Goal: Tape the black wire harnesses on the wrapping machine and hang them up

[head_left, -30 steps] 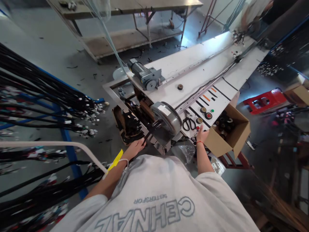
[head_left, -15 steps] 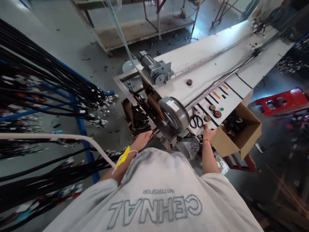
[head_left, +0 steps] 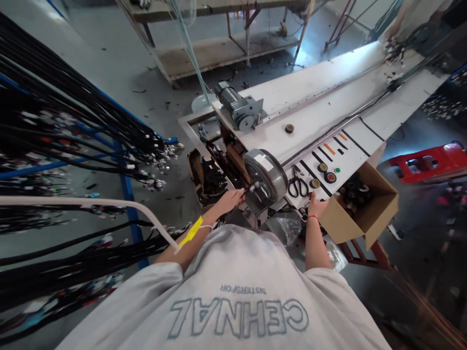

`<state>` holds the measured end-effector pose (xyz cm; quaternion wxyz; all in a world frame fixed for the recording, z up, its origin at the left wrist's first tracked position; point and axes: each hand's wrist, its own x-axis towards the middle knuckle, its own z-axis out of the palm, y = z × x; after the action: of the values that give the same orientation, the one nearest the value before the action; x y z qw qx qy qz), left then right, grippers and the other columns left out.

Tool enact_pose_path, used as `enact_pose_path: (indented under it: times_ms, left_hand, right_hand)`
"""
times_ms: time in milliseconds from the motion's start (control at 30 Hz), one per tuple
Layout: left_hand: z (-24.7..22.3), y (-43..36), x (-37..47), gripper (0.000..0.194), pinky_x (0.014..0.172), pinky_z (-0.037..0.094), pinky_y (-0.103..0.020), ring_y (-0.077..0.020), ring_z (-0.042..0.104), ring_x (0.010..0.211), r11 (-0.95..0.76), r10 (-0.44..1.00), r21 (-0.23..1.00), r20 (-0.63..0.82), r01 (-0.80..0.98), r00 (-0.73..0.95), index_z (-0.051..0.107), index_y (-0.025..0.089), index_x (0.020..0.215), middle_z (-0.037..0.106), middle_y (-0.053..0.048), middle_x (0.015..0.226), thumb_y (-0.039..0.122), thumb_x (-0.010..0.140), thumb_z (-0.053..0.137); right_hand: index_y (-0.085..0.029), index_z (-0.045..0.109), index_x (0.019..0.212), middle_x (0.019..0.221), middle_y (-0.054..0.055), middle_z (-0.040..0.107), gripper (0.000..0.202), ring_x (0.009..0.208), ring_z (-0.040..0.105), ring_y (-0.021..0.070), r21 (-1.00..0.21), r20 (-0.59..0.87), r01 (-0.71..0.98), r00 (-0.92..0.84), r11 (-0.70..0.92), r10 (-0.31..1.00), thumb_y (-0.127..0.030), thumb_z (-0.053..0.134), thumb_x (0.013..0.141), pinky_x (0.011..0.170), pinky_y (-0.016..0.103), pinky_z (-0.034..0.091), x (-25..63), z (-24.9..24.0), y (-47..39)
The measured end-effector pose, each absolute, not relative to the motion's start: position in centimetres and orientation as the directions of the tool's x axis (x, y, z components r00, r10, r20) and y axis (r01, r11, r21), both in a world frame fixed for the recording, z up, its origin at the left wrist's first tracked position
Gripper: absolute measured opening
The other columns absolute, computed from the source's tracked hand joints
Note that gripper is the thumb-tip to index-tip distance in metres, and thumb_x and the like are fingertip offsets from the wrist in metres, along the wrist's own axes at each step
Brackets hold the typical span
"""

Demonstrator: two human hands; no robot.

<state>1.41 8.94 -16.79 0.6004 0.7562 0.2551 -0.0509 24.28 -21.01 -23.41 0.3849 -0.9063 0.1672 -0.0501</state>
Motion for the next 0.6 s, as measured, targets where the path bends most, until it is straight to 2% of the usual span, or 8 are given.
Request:
enact_pose_path:
  times_ms: [67,133,200,267,400,467,533,600]
  left_hand:
    - [-17.3,9.5,0.8,0.061,0.053,0.04,-0.027,-0.0131,0.044,0.051,-0.033,0.246,0.908,-0.397,0.417,0.884,0.059,0.017,0.085,0.049,0.002,0.06,0.073,0.085,0.036]
    - [-17.9,10.7,-0.6,0.061,0.061,0.046,-0.027,-0.0139,0.052,0.061,-0.002,0.191,0.924,-0.375,0.382,0.907,0.061,0.015,0.1,0.059,-0.001,0.074,0.071,0.082,0.046]
    - [-18.5,12.1,-2.6,0.06,0.074,0.049,-0.029,-0.0173,0.06,0.076,-0.094,0.149,0.913,-0.38,0.396,0.913,0.062,0.016,0.106,0.066,-0.005,0.089,0.069,0.076,0.057]
    - [-19.0,13.0,-4.9,0.06,0.082,0.05,-0.032,-0.0213,0.062,0.086,-0.227,0.157,0.861,-0.429,0.455,0.89,0.062,0.017,0.103,0.069,-0.007,0.094,0.069,0.073,0.06]
    - [-19.0,12.1,-8.5,0.06,0.085,0.049,-0.034,-0.0234,0.066,0.088,-0.326,0.271,0.819,-0.398,0.473,0.876,0.054,0.018,0.12,0.071,-0.007,0.093,0.065,0.085,0.043]
    - [-18.5,11.0,-9.1,0.052,0.085,0.048,-0.034,-0.0231,0.067,0.085,-0.372,0.297,0.806,-0.366,0.46,0.882,0.055,0.019,0.116,0.072,-0.006,0.09,0.059,0.09,0.036]
    - [-17.9,10.1,-9.0,0.045,0.084,0.047,-0.033,-0.0227,0.067,0.082,-0.412,0.315,0.781,-0.361,0.469,0.878,0.059,0.02,0.101,0.071,-0.005,0.084,0.055,0.093,0.031]
    - [-17.4,9.7,-8.4,0.045,0.082,0.047,-0.031,-0.022,0.067,0.079,-0.411,0.341,0.779,-0.351,0.474,0.872,0.06,0.021,0.094,0.07,-0.005,0.079,0.053,0.094,0.028]
  right_hand:
    - [-0.004,0.04,0.132,0.135,0.031,0.049,0.082,0.132,0.044,0.038,-0.72,-0.022,-0.245,0.943,-0.649,-0.331,-0.062,0.062,0.078,0.109,0.049,0.036,24.3,-23.6,-21.2]
    - [-0.005,0.039,0.132,0.135,0.03,0.049,0.081,0.133,0.043,0.0371,-0.72,-0.016,-0.219,0.954,-0.659,-0.299,-0.064,0.059,0.08,0.108,0.048,0.038,24.4,-23.7,-21.3]
    - [-0.006,0.038,0.132,0.135,0.03,0.048,0.079,0.134,0.042,0.0366,-0.713,-0.025,-0.199,0.965,-0.672,-0.26,-0.065,0.056,0.082,0.107,0.047,0.039,24.5,-23.8,-21.4]
    - [-0.007,0.039,0.131,0.134,0.029,0.049,0.078,0.133,0.044,0.0366,-0.708,-0.025,-0.203,0.964,-0.677,-0.263,-0.064,0.058,0.082,0.106,0.047,0.04,24.5,-23.8,-21.4]
    - [-0.009,0.043,0.125,0.129,0.028,0.055,0.076,0.125,0.051,0.0369,-0.716,-0.001,-0.243,0.938,-0.654,-0.347,-0.06,0.069,0.075,0.105,0.047,0.041,24.6,-23.8,-21.2]
    - [-0.009,0.045,0.122,0.126,0.028,0.057,0.073,0.122,0.054,0.0374,-0.716,-0.003,-0.251,0.934,-0.651,-0.356,-0.058,0.071,0.074,0.103,0.047,0.043,24.7,-23.8,-21.2]
    - [-0.01,0.046,0.119,0.124,0.028,0.057,0.07,0.12,0.055,0.0378,-0.713,0.001,-0.248,0.935,-0.656,-0.355,-0.058,0.071,0.074,0.102,0.048,0.043,24.8,-23.9,-21.3]
    - [-0.009,0.047,0.117,0.125,0.029,0.057,0.07,0.121,0.054,0.0381,-0.711,0.011,-0.24,0.936,-0.66,-0.352,-0.059,0.071,0.074,0.103,0.048,0.042,24.8,-24.1,-21.4]
